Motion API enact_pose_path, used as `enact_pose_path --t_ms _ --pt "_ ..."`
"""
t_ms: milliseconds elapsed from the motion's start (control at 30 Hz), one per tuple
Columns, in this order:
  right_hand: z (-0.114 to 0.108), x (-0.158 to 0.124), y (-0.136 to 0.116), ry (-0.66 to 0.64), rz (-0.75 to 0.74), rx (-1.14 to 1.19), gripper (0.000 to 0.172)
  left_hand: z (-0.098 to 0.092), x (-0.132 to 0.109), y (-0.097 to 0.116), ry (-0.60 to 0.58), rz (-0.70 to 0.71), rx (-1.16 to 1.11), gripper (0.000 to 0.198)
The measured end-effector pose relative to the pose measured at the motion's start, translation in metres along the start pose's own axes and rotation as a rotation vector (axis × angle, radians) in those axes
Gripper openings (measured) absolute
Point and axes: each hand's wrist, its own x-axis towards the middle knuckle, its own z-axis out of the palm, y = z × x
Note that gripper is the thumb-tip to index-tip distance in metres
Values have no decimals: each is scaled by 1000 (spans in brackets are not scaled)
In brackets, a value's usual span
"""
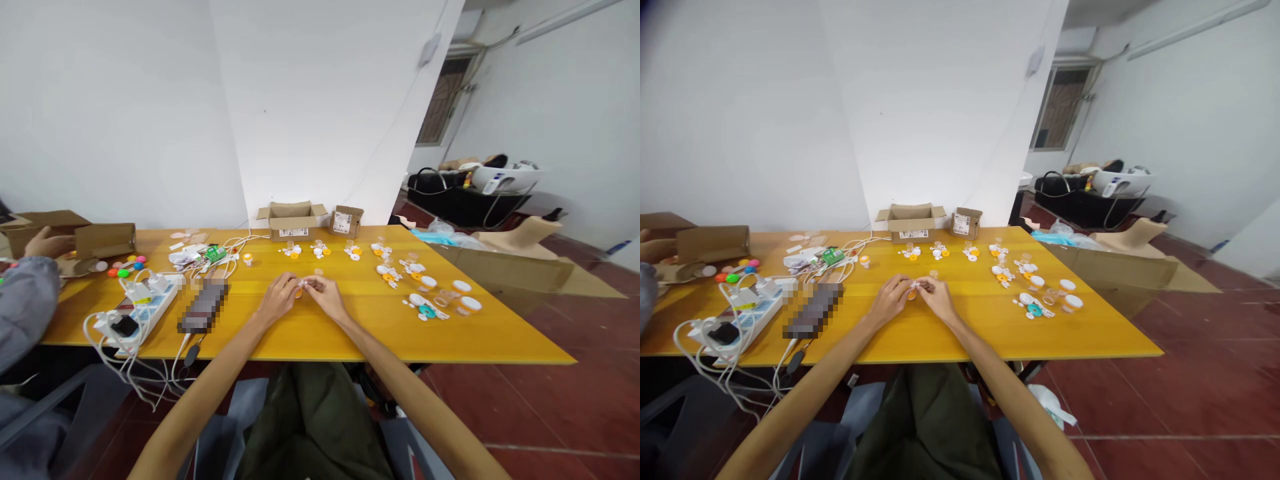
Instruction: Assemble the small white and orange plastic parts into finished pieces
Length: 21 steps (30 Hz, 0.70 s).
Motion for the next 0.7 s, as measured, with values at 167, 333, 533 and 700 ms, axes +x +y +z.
enact_pose_path --t_ms 167,333,533,700 --pt "-1 1 0 5 37 59 26 -1 1 2 2 -92 -127 20" --pt "-2 1 -2 -9 55 79 26 -3 2 3 -53 -202 -320 18" --pt "-1 1 -4 1 37 81 26 -3 6 1 -3 -275 -463 11" --pt "1 0 -5 -5 21 53 26 -2 8 1 7 -304 -517 10"
